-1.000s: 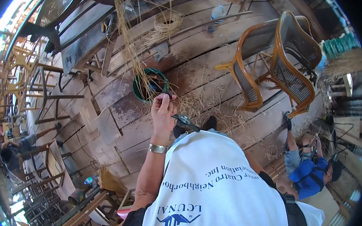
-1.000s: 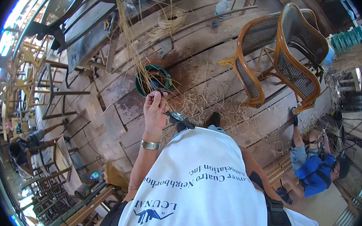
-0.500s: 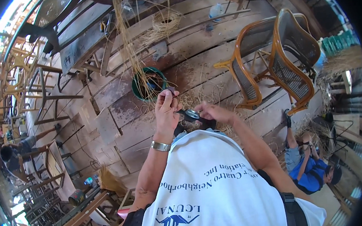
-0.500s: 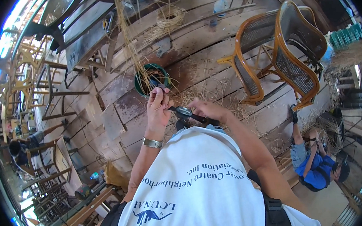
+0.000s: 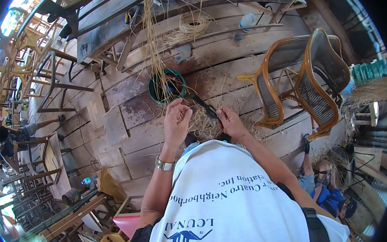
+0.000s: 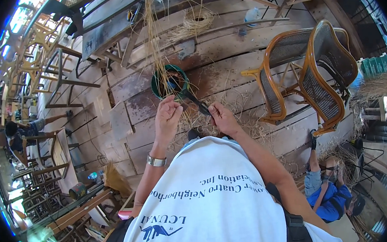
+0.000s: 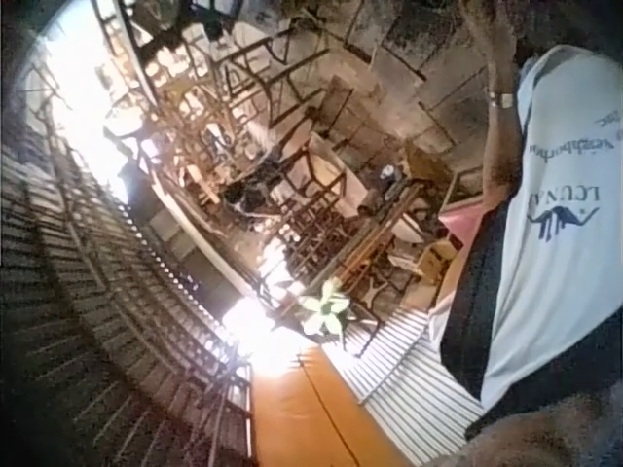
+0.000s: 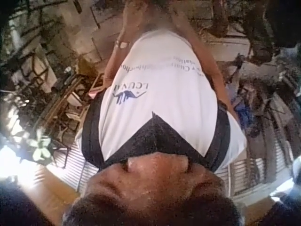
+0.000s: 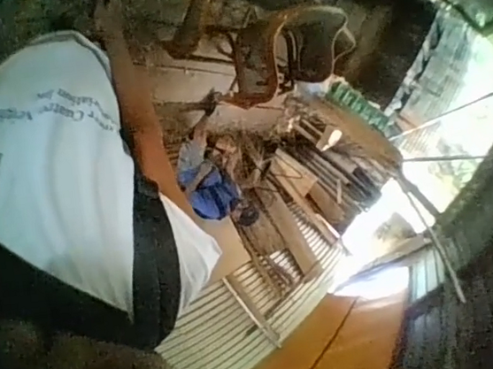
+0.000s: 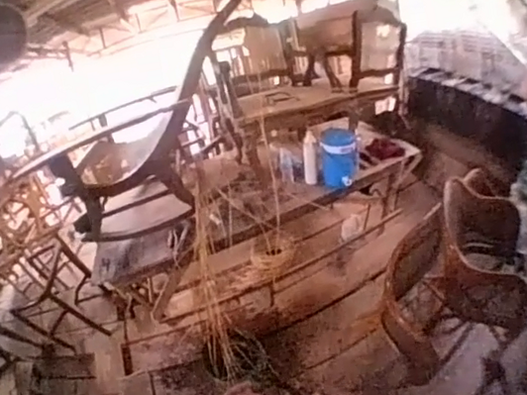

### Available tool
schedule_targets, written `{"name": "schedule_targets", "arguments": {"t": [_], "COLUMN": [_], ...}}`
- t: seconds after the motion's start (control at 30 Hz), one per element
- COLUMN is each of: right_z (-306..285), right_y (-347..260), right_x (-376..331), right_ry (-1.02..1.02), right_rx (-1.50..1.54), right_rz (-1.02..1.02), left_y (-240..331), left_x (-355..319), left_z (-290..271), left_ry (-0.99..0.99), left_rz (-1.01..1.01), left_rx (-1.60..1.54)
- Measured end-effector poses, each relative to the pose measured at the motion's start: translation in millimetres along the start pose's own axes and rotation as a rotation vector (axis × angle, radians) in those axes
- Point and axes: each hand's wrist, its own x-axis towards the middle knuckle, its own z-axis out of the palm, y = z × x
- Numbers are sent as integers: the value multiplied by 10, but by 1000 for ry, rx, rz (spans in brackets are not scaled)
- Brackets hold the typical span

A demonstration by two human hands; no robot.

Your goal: Trimming and preparing bundles of natural plant fibers using scissors for furniture manufacturing.

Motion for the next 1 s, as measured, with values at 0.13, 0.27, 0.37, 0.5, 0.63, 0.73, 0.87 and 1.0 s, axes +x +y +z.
{"name": "schedule_targets", "arguments": {"t": [0.13,0.27,0.37,0.5,0.63,0.73,0.87,1.0], "right_z": [7,-23,-79,-183,-244,-266,-335,-297], "right_y": [28,-27,11,140,222,139,-100,-324], "right_x": [-8,-31,0,17,-32,-66,-119,-202], "right_ry": [-26,-91,-67,32,-20,-63,-257,-170], "right_rx": [258,150,35,-103,-75,-91,281,210], "right_rz": [58,35,104,76,-17,-117,214,162], "left_y": [82,-178,-189,188,221,325,380,457], "left_x": [59,168,145,86,123,116,130,129], "left_z": [94,259,325,321,293,370,499,549], "left_ry": [-122,-301,-306,-138,-193,-347,-512,-490], "left_rz": [-301,-463,-505,8,27,-33,191,338], "left_rx": [-354,-921,-763,285,265,239,327,431]}}
